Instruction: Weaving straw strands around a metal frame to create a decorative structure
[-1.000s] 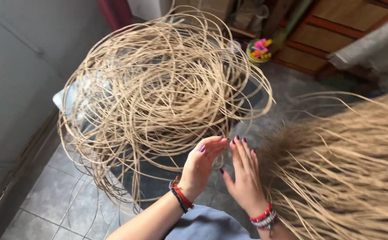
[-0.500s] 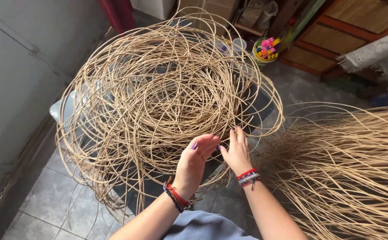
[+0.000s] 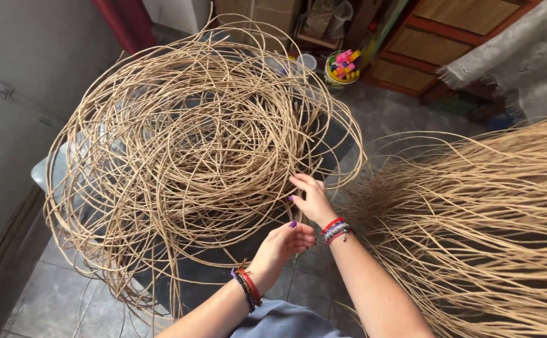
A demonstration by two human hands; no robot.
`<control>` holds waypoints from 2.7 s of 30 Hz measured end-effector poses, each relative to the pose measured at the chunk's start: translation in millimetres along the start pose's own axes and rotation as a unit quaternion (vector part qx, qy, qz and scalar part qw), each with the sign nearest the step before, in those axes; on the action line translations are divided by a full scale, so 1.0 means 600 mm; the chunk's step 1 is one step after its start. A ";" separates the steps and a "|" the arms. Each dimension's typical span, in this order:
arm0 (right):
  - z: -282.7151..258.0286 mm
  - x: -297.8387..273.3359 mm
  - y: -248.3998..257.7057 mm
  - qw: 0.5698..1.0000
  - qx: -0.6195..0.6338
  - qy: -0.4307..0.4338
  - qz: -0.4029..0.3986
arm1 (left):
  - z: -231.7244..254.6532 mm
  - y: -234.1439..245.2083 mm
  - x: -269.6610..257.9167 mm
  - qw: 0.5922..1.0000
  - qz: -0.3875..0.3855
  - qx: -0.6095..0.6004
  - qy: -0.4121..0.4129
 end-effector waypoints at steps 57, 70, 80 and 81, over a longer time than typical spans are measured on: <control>-0.070 -0.756 0.345 0.813 0.492 -0.061 0.304 | -0.332 -0.368 -0.176 0.609 -0.512 0.605 0.026; -0.092 -0.834 0.341 0.829 0.418 -0.070 0.364 | -0.310 -0.419 -0.195 0.802 -0.496 0.312 0.114; -0.100 -0.865 0.273 0.794 0.308 -0.277 0.446 | -0.260 -0.496 -0.171 0.706 -0.615 0.344 0.073; -0.097 -0.873 0.250 0.789 0.308 -0.281 0.451 | -0.256 -0.511 -0.180 0.701 -0.620 0.344 0.078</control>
Point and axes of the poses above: each hand's wrist, its own x-axis towards the middle knuckle, its own y-axis out of the back of the hand, z = x × y, the point moved 5 cm from there along x, towards the middle knuckle, and after that the axes turned 1 degree about -x, right-handed, at the moved point
